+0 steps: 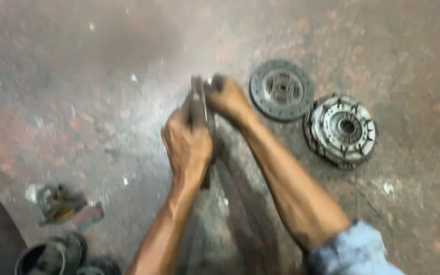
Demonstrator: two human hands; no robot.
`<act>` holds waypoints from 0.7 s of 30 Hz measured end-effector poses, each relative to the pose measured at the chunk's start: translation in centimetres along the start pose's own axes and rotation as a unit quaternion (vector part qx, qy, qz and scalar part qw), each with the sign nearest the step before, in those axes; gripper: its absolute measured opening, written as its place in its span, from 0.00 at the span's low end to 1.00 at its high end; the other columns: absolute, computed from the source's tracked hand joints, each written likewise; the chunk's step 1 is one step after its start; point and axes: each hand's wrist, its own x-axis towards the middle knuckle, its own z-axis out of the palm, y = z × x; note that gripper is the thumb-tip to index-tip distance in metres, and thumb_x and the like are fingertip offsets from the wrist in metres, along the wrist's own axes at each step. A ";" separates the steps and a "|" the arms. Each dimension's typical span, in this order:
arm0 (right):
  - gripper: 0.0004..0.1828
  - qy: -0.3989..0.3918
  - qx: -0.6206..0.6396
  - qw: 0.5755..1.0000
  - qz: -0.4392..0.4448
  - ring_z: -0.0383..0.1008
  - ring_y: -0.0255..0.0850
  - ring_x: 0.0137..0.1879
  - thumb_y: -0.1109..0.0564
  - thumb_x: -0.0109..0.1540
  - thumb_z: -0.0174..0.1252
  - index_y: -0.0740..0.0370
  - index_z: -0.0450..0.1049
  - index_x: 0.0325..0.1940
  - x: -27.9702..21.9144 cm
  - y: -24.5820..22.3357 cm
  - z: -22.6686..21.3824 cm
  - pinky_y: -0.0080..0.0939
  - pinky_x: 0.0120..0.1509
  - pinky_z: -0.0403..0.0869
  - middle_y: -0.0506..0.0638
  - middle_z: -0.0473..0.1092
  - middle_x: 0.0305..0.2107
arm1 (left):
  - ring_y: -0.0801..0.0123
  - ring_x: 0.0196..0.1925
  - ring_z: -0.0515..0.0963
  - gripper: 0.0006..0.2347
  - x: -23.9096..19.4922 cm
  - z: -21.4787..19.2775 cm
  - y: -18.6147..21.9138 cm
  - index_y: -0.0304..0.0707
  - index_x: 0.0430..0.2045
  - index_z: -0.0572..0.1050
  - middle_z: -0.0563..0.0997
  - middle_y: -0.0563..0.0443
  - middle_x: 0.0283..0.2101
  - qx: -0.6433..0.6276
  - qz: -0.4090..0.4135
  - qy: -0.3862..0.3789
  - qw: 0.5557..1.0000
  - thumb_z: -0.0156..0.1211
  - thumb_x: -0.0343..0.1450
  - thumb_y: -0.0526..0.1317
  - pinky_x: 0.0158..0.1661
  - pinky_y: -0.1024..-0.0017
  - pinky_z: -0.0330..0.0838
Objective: The person scrubs a metal clutch plate with a sanding block on a concrete floor. Two other clutch components lie nearby. The person repeatedly rubs the surface of the plate to remove grime.
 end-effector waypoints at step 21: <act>0.20 0.121 -0.147 0.980 -0.051 0.75 0.56 0.39 0.40 0.64 0.59 0.61 0.74 0.40 -3.2 0.0 1.0 0.57 0.41 0.70 0.58 0.75 0.30 | 0.67 0.19 0.77 0.18 -1.1 -1.1 1.3 0.38 0.56 0.79 0.77 0.45 0.20 -0.007 -0.069 -0.001 0.998 0.45 0.80 0.47 0.19 0.62 0.67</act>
